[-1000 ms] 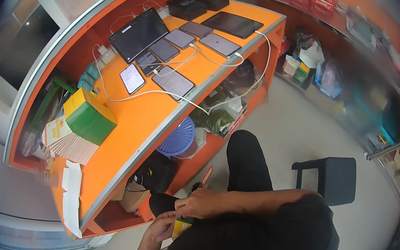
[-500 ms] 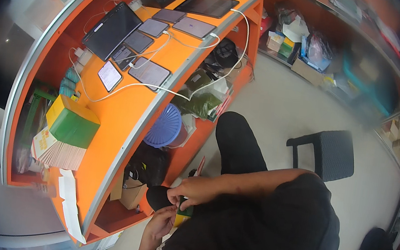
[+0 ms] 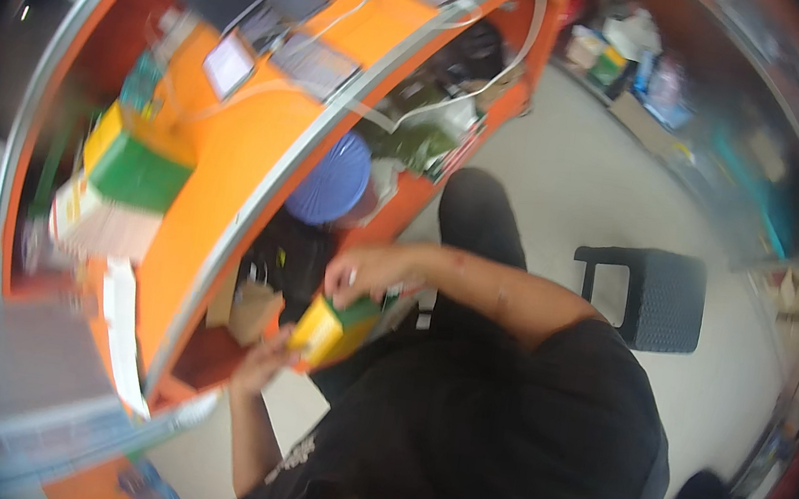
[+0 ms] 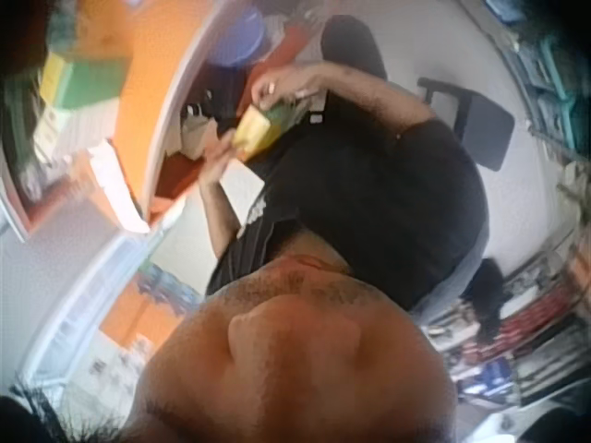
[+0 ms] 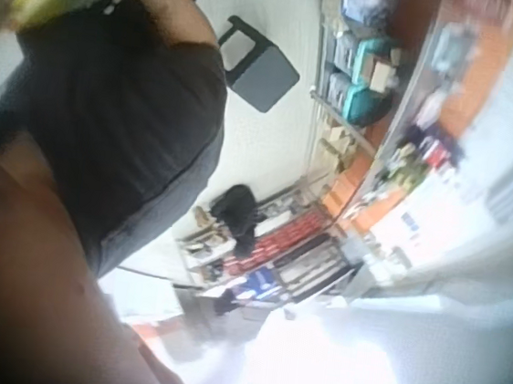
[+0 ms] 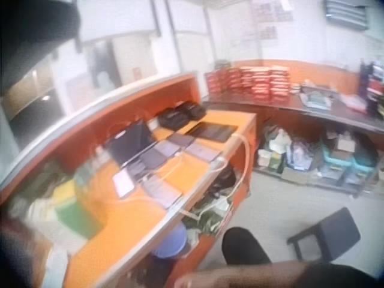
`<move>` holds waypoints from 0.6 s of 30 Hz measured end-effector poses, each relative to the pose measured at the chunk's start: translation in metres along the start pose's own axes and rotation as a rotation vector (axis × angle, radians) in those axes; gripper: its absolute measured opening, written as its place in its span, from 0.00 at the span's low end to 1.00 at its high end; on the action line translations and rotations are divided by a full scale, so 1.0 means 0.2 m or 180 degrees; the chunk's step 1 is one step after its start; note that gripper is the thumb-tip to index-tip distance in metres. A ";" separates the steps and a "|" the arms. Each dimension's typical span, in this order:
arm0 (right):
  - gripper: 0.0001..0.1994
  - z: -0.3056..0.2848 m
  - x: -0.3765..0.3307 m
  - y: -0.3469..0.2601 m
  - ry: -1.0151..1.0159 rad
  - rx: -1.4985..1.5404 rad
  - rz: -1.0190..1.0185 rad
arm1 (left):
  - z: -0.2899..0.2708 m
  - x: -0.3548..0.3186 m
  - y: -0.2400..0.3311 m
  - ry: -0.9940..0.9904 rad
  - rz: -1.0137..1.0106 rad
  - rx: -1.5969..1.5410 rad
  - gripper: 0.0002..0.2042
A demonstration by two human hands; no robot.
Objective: The person assembles small, colorful paper boxes by folding and taping the flaps. They work on their lap, handling the boxes one at a time, and place the finished units on a nearby orange counter.
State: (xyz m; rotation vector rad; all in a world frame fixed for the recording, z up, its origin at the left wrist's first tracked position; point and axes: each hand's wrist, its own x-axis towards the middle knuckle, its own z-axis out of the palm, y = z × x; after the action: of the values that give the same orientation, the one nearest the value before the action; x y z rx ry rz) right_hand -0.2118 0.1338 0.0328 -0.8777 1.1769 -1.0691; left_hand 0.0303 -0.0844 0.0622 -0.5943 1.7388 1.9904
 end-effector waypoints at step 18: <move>0.21 0.23 0.15 0.02 0.2430 -0.1836 -0.1877 | 0.08 0.38 -0.02 0.1212 0.1273 -0.2465 0.08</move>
State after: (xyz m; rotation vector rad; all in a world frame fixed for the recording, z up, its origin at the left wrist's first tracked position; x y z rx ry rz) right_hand -0.1644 0.1053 0.0288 -1.3744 1.9944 -1.6621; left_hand -0.0294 -0.0641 0.0166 -0.9739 1.2823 3.0248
